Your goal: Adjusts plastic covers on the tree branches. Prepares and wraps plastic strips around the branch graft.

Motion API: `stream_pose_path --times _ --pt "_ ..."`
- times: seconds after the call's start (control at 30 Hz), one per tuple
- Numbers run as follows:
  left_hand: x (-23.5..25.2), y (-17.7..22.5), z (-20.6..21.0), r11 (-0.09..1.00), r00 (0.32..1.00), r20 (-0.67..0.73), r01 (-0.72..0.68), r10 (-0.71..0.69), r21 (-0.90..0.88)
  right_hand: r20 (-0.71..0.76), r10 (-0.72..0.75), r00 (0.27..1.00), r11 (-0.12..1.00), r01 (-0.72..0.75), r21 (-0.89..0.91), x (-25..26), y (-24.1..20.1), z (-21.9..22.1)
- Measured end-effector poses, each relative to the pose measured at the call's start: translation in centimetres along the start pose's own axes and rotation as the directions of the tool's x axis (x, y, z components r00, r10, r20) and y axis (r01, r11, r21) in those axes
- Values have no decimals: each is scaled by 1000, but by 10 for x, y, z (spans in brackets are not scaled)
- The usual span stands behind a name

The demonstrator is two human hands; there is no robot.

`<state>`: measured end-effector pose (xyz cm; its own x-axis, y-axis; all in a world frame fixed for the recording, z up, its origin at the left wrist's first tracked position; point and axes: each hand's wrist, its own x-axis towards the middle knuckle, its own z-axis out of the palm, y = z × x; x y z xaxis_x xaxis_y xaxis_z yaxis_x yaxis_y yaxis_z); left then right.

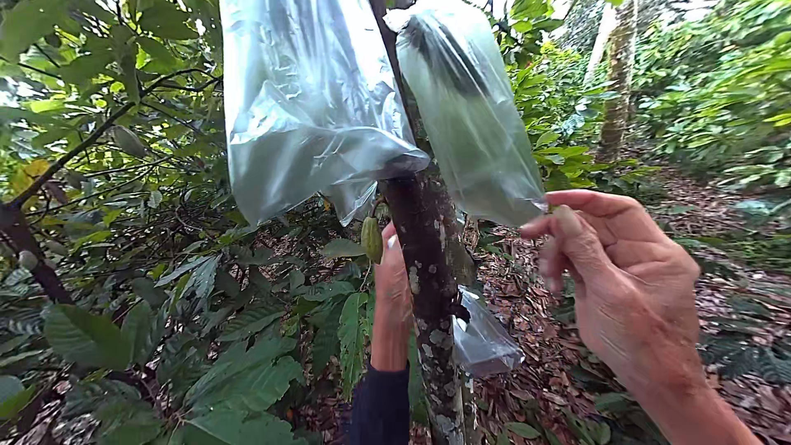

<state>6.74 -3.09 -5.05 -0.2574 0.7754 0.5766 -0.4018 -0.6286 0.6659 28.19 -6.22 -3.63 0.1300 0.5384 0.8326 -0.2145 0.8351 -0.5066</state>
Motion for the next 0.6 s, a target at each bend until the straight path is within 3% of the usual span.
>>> stream_pose_path --times 0.07,0.1,0.23,0.33,0.43,0.6 --pt "-14 21 -3 964 953 -168 -232 252 132 36 -3 999 1000 4 -16 -7 -3 -11" --pt "-19 30 -10 932 920 -171 -332 354 143 60 -5 998 1000 6 -19 -10 -5 -14" --pt "-44 68 -21 731 776 22 -603 630 321 206 19 978 999 -10 -42 -25 -16 -15" --pt "-55 84 -11 574 741 182 -630 647 522 271 11 963 997 9 -75 -31 -25 0" --pt "-52 88 1 490 768 219 -572 602 658 277 -42 960 992 72 -102 -27 -29 17" --pt "-36 87 5 532 781 245 -583 574 614 288 26 957 968 48 -246 -15 -21 47"
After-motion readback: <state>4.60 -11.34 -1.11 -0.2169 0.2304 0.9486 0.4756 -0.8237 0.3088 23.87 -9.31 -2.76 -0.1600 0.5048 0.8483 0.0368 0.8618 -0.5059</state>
